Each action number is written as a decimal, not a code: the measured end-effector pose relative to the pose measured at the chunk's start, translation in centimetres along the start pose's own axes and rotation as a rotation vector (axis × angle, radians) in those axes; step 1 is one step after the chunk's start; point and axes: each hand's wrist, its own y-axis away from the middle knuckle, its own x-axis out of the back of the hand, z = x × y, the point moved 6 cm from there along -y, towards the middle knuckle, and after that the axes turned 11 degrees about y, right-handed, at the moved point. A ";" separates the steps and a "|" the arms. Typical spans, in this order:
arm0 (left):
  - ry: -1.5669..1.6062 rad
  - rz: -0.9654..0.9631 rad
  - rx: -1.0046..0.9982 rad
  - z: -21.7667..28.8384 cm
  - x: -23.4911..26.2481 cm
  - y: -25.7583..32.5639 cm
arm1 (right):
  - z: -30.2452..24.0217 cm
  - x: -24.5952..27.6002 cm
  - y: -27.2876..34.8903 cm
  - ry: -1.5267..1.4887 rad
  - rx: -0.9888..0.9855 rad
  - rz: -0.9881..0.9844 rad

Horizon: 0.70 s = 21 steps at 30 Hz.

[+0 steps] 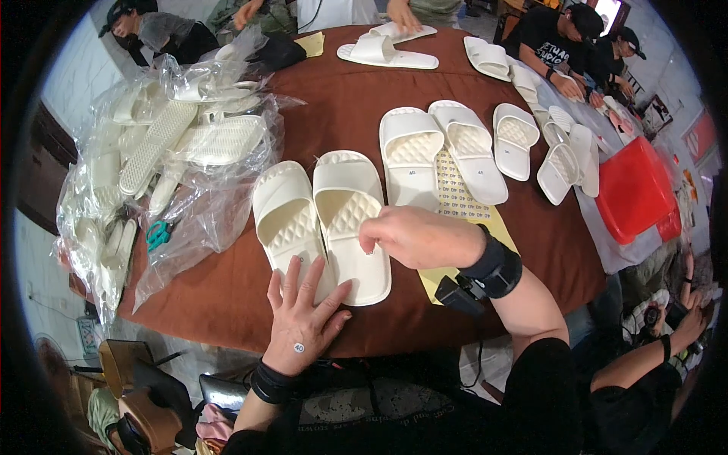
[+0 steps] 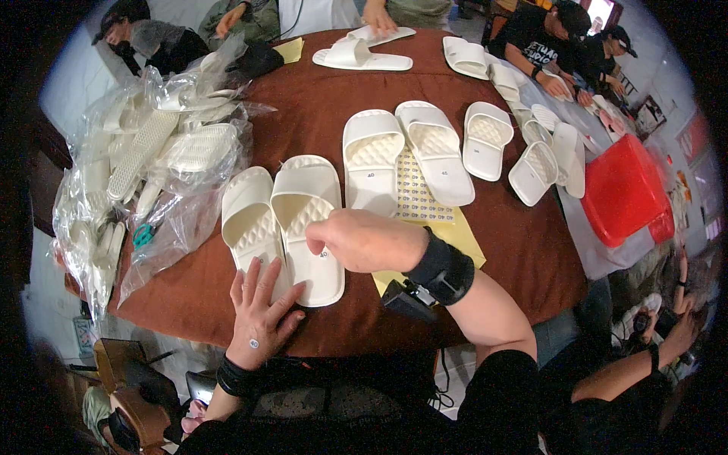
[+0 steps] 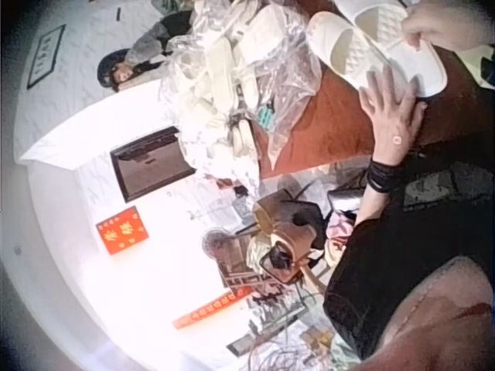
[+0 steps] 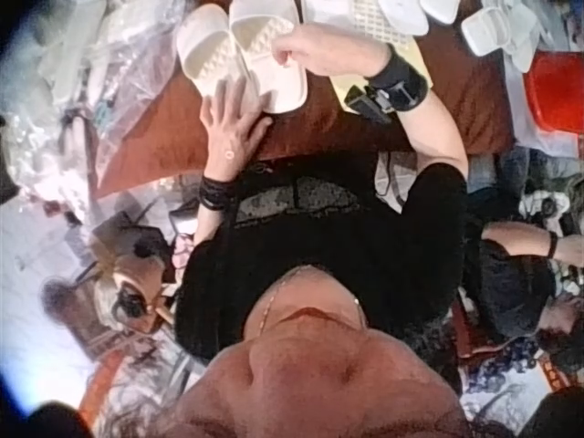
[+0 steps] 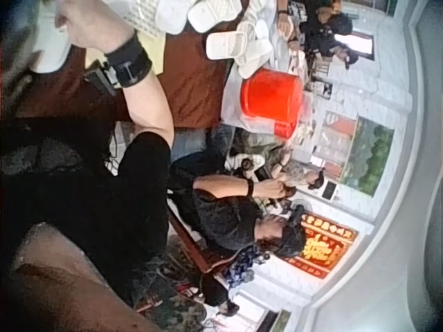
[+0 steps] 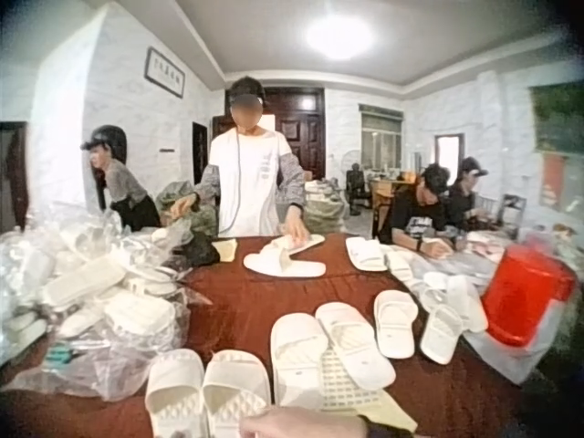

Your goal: Applying small circular labels to the inside of white foam slippers and organizing them on a table for production.

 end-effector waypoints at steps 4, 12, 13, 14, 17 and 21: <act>0.000 -0.001 0.005 -0.2 0.1 0.2 | -2.5 -0.1 1.2 0.283 0.052 -0.084; 0.047 -0.016 0.008 -0.1 0.1 -0.1 | -3.9 -2.1 2.1 0.524 0.134 -0.186; 0.051 -0.018 0.010 -0.1 0.1 -0.1 | -3.9 -2.0 2.1 0.526 0.133 -0.180; 0.051 -0.019 0.012 -0.2 0.1 0.0 | -4.0 -1.5 2.0 0.524 0.134 -0.180; 0.021 -0.011 0.007 -0.2 0.2 0.1 | -3.1 -0.4 1.9 0.455 0.044 -0.265; 0.031 -0.024 0.011 -0.1 0.1 0.1 | -3.1 0.4 1.9 0.391 0.080 -0.111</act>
